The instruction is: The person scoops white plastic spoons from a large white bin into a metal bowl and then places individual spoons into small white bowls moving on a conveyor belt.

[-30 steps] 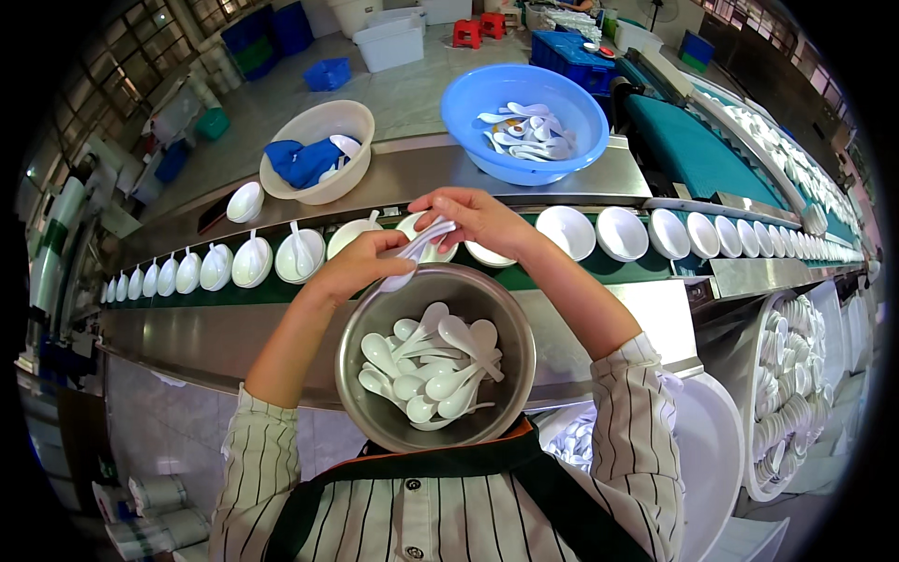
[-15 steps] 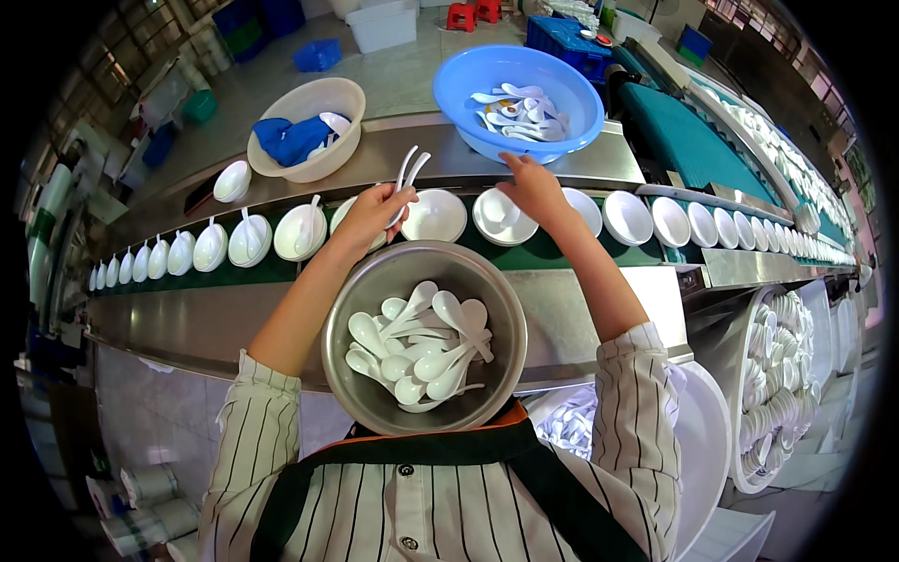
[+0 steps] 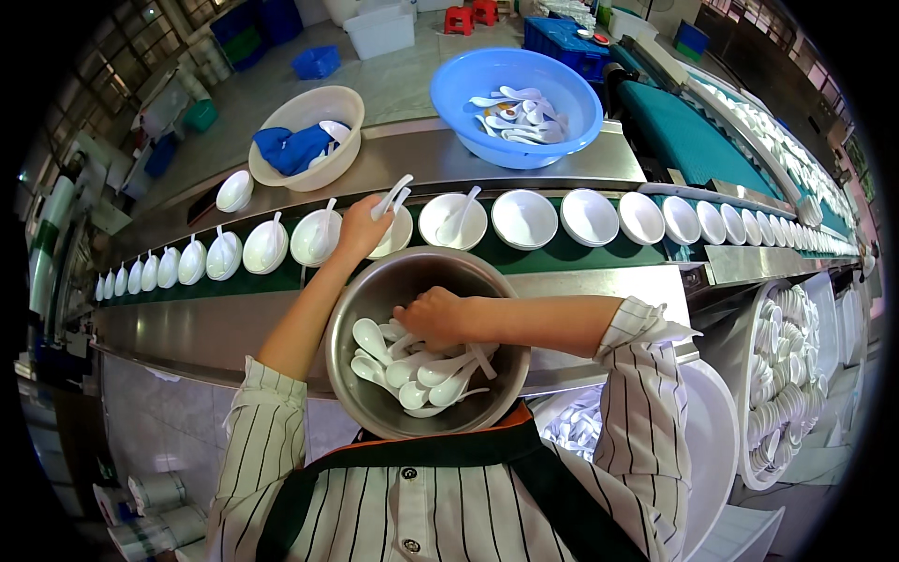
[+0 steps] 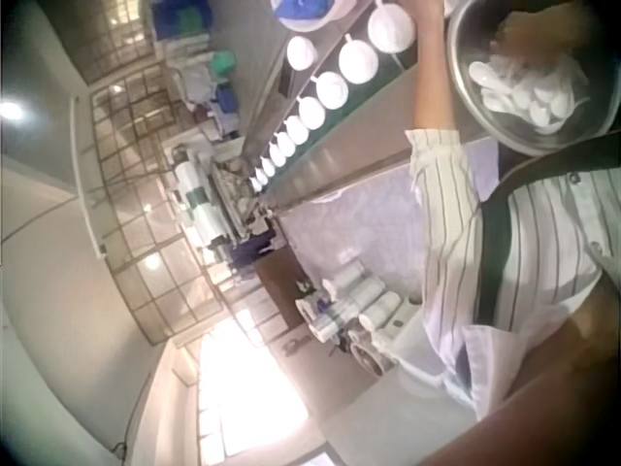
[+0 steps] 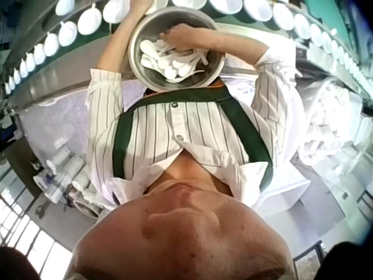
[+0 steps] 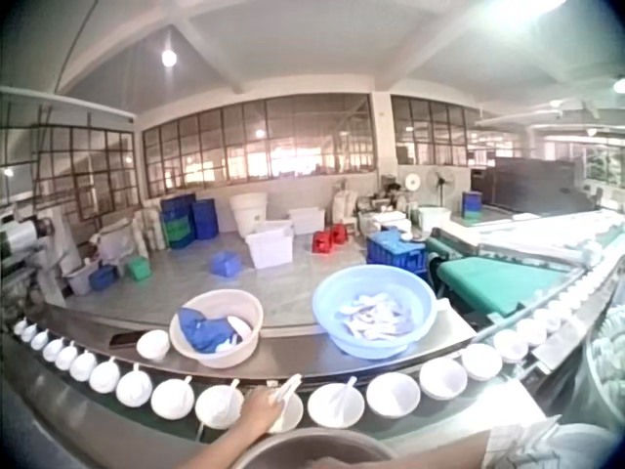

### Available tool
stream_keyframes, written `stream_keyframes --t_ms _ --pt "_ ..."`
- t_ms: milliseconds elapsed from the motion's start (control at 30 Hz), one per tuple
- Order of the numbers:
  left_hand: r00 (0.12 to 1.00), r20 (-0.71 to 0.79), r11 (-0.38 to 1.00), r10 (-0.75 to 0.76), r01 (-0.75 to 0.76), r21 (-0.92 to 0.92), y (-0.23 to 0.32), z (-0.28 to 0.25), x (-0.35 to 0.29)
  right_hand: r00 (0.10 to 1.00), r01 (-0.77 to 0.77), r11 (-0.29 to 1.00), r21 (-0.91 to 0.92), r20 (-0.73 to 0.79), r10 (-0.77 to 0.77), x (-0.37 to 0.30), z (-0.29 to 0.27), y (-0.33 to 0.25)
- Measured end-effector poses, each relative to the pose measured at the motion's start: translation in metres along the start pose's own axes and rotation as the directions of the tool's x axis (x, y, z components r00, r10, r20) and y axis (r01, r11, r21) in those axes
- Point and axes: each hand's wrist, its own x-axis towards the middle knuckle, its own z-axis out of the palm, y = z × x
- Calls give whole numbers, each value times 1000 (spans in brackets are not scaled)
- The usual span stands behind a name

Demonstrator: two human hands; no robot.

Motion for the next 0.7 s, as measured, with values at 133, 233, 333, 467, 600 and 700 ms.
stream_keyframes --t_ms 133,233,333,467,600,700 --pt "971 215 935 -105 170 -310 16 -6 -8 995 -83 965 249 -25 92 -7 -19 -1" --pt "931 328 844 -160 301 -443 21 -5 -13 947 32 853 521 -288 140 -21 -40 18" --pt "923 348 727 -167 354 -589 21 -4 -16 921 71 532 844 -260 289 -36 -63 30" --pt "900 418 855 -123 310 -416 15 0 -12 898 100 336 936 -231 375 -47 -58 47" --pt "822 504 729 -267 514 -452 29 -9 -14 610 17 510 860 -413 676 -70 -51 94" --pt "847 484 728 -220 472 -497 20 1 -10 462 -333 623 708 -453 762 -70 -21 148"
